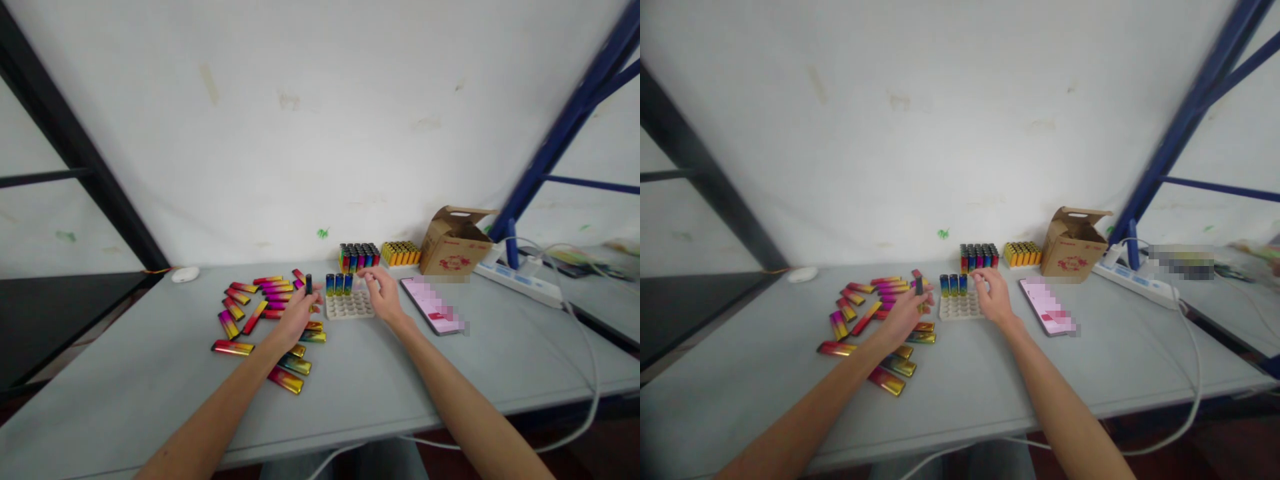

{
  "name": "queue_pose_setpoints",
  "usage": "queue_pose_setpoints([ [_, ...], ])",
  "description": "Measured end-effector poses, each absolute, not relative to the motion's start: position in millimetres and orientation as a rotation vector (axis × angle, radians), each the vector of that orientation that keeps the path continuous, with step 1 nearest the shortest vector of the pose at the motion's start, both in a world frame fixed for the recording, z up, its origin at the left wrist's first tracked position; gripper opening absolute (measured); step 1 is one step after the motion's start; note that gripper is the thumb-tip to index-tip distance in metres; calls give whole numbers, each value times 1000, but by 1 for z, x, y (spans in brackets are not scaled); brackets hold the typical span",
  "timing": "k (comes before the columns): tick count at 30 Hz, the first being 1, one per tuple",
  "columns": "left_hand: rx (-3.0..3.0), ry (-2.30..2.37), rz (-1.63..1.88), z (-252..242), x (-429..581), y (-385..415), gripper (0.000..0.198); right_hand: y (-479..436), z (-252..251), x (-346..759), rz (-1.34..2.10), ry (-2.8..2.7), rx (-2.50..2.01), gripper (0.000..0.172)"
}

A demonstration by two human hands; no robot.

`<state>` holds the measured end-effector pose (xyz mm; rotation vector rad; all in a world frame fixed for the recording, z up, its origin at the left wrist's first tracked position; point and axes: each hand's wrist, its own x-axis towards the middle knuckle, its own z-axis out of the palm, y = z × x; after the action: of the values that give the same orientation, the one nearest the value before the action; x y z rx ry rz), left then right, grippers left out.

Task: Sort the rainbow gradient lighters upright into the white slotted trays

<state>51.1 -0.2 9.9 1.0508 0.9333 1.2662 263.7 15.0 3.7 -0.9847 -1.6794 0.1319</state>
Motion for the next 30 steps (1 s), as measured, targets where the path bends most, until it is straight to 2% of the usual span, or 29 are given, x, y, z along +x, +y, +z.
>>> queue_pose_setpoints([
  [8,1330,805,984,9,61,-10,42,-9,15,226,168,-1821,-809,17],
  [14,1372,870,928,6,61,-10,41,-12,14,219,155,-1782,-828,12],
  [20,1348,971,982,4,62,-12,35,-12,17,215,329,-1736,-850,10],
  [26,1381,999,1122,13,59,-14,24,5,22,236,458,-1413,-889,26],
  [30,1372,1052,1207,21,53,-10,23,14,17,254,294,-1242,-1052,35],
])
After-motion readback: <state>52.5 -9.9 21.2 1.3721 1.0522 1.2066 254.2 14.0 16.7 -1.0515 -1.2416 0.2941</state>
